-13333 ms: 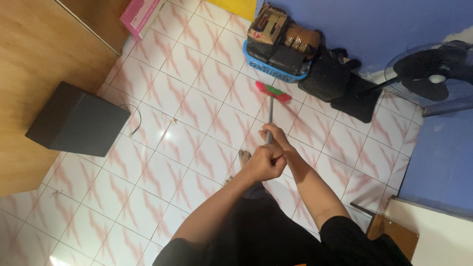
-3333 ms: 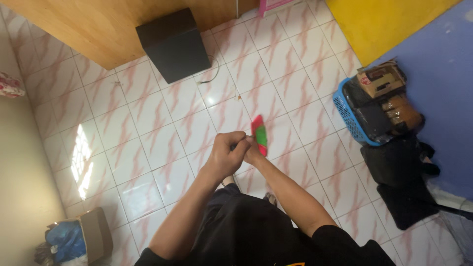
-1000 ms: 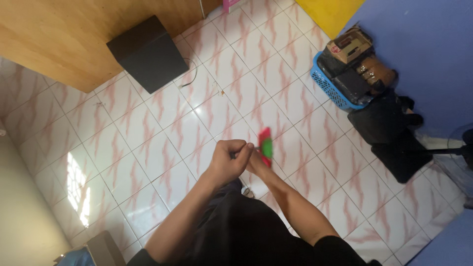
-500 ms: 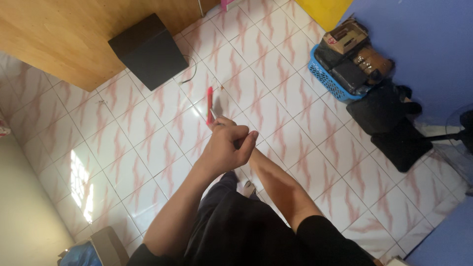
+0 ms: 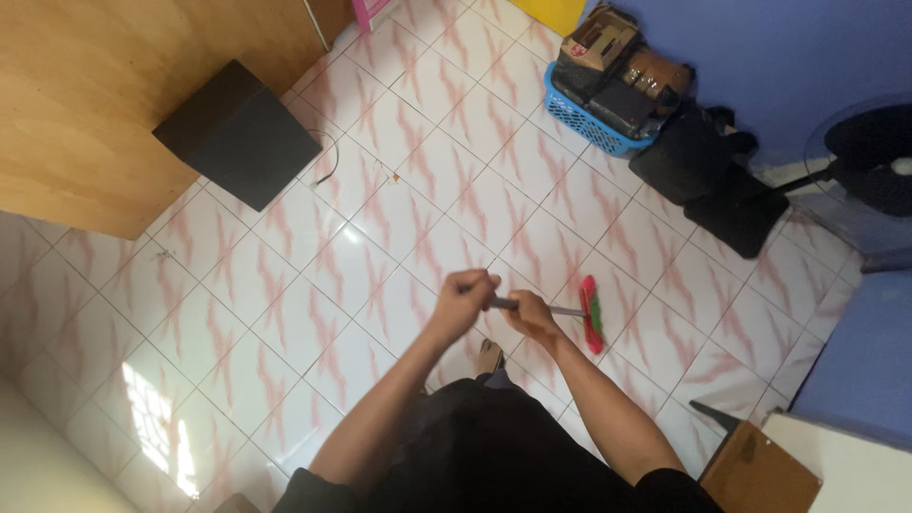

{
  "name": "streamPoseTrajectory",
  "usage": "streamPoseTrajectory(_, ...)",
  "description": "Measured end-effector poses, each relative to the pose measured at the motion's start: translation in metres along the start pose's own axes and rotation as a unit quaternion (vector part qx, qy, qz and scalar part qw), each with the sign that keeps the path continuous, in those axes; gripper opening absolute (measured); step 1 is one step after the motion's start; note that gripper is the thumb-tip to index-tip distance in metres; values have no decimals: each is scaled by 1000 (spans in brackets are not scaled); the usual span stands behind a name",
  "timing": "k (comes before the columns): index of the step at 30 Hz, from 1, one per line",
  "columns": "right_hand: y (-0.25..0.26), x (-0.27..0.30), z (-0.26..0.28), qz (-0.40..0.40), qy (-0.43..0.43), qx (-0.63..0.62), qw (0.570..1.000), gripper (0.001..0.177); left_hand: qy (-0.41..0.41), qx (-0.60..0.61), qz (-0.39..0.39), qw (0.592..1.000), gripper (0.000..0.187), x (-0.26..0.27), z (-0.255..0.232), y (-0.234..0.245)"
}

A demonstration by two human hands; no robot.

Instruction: The person sweeps debris from a tiled indoor floor using a red and green broom, navigating around various pieces of furniture and obstacles throughout the room.

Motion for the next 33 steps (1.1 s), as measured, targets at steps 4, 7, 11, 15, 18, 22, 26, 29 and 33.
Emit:
streamPoseTrajectory(4,-48,1,-5,-28,71,-66,995,12,-12,-33,18,999,45,28,14,14)
streamPoseTrajectory(7,-99,-9,11,37,12,-235,971,27,-36,-86,13,996,46,60,-17,35)
streamPoseTrajectory(11,-168,-50,46,20,133,-322,937,7,-56,-182,-23,982,40,94,-72,67)
streamPoseTrajectory(15,-199,-82,105,-15,271,-371,888,9,-100,-227,-32,968,34,116,-105,85)
streamPoseTrajectory(18,-197,-76,138,-21,305,-365,880,15,-245,-340,-60,906,35,128,-133,81)
streamPoseTrajectory(22,-138,-21,211,-62,376,-345,858,29,-172,-341,19,924,32,133,-151,65)
streamPoseTrajectory(26,-99,17,219,-76,376,-401,832,38,-248,-330,58,909,40,158,-182,47)
streamPoseTrajectory(29,-103,16,172,-9,149,-482,864,42,-214,-170,149,950,40,169,-179,37)
streamPoseTrajectory(33,-66,70,104,-110,96,-198,969,23,-90,-61,217,970,39,146,-117,17)
Point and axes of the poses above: each hand's wrist, its own x-axis away from the middle knuckle, its own y-axis out of the back of the hand, z = x × y, the point moved 6 cm from there along -x, towards the middle knuckle, and after that the axes turned 10 degrees about y, right-handed, at the moved point
